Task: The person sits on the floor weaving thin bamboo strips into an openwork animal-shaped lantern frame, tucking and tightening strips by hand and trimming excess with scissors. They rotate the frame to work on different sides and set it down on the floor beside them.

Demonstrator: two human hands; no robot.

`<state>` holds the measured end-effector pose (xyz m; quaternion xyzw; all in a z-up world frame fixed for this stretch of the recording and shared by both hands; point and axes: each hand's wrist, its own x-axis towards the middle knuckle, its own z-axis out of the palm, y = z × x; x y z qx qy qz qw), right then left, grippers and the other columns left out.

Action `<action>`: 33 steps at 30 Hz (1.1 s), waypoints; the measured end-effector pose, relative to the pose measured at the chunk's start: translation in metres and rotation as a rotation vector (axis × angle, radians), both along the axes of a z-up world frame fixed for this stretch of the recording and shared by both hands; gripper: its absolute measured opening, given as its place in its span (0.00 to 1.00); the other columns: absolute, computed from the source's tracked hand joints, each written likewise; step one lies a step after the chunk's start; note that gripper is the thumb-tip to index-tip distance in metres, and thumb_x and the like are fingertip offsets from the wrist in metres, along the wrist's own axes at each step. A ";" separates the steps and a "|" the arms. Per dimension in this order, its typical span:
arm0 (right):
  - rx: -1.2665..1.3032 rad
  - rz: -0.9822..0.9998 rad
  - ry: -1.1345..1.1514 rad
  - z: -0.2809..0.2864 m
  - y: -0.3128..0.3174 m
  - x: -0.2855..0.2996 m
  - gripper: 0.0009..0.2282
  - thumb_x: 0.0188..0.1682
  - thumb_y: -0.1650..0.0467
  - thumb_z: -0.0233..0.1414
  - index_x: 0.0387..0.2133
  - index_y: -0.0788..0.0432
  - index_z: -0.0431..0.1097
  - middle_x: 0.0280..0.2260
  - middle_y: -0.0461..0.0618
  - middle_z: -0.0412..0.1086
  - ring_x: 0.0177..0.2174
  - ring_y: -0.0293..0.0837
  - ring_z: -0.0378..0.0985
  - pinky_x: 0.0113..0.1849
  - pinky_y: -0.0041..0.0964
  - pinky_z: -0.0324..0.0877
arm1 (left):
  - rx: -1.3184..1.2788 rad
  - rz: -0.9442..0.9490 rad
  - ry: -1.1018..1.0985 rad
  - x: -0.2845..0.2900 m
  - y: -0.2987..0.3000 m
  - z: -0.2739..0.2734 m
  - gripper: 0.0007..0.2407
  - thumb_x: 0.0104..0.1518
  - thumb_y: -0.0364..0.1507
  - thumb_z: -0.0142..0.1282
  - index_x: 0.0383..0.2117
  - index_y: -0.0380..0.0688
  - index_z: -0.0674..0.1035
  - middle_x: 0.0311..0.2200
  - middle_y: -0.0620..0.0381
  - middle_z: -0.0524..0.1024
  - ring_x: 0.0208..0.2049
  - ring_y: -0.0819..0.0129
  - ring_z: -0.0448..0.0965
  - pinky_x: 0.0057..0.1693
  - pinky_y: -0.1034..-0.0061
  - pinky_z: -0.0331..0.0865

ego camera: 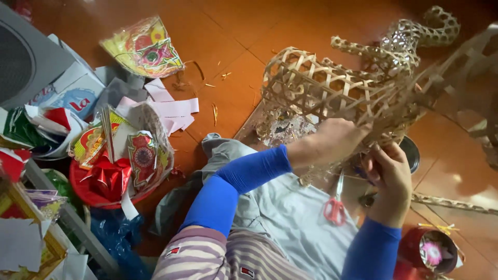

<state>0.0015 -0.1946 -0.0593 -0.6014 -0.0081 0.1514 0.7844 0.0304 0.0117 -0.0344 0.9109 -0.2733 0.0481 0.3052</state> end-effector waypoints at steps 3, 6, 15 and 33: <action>-0.088 -0.062 0.027 0.009 0.004 -0.003 0.05 0.60 0.71 0.47 0.43 0.59 0.68 0.16 0.46 0.65 0.10 0.33 0.55 0.12 0.25 0.48 | 0.071 -0.010 -0.157 0.004 -0.011 -0.003 0.05 0.55 0.29 0.52 0.33 0.43 0.79 0.24 0.47 0.81 0.28 0.50 0.84 0.34 0.57 0.77; -0.074 -0.087 0.008 0.009 0.007 -0.005 0.05 0.61 0.71 0.47 0.46 0.59 0.68 0.19 0.47 0.66 0.12 0.34 0.58 0.14 0.25 0.50 | 0.030 0.055 -0.397 -0.009 -0.006 0.017 0.04 0.52 0.29 0.54 0.26 0.45 0.78 0.27 0.49 0.79 0.32 0.54 0.82 0.38 0.60 0.76; -0.014 -0.109 -0.067 0.002 0.004 -0.005 0.09 0.61 0.74 0.48 0.52 0.62 0.66 0.34 0.46 0.70 0.23 0.35 0.69 0.23 0.27 0.61 | -0.349 -0.099 -0.523 -0.025 0.004 0.005 0.05 0.55 0.28 0.53 0.32 0.40 0.76 0.37 0.51 0.74 0.41 0.58 0.76 0.44 0.66 0.74; -0.905 -0.268 -0.555 0.016 0.039 -0.063 0.32 0.58 0.78 0.43 0.78 0.56 0.44 0.32 0.54 0.74 0.28 0.42 0.76 0.32 0.38 0.72 | -0.445 -0.365 -0.189 0.011 -0.021 -0.042 0.16 0.65 0.36 0.46 0.55 0.42 0.72 0.47 0.48 0.77 0.43 0.52 0.82 0.46 0.61 0.76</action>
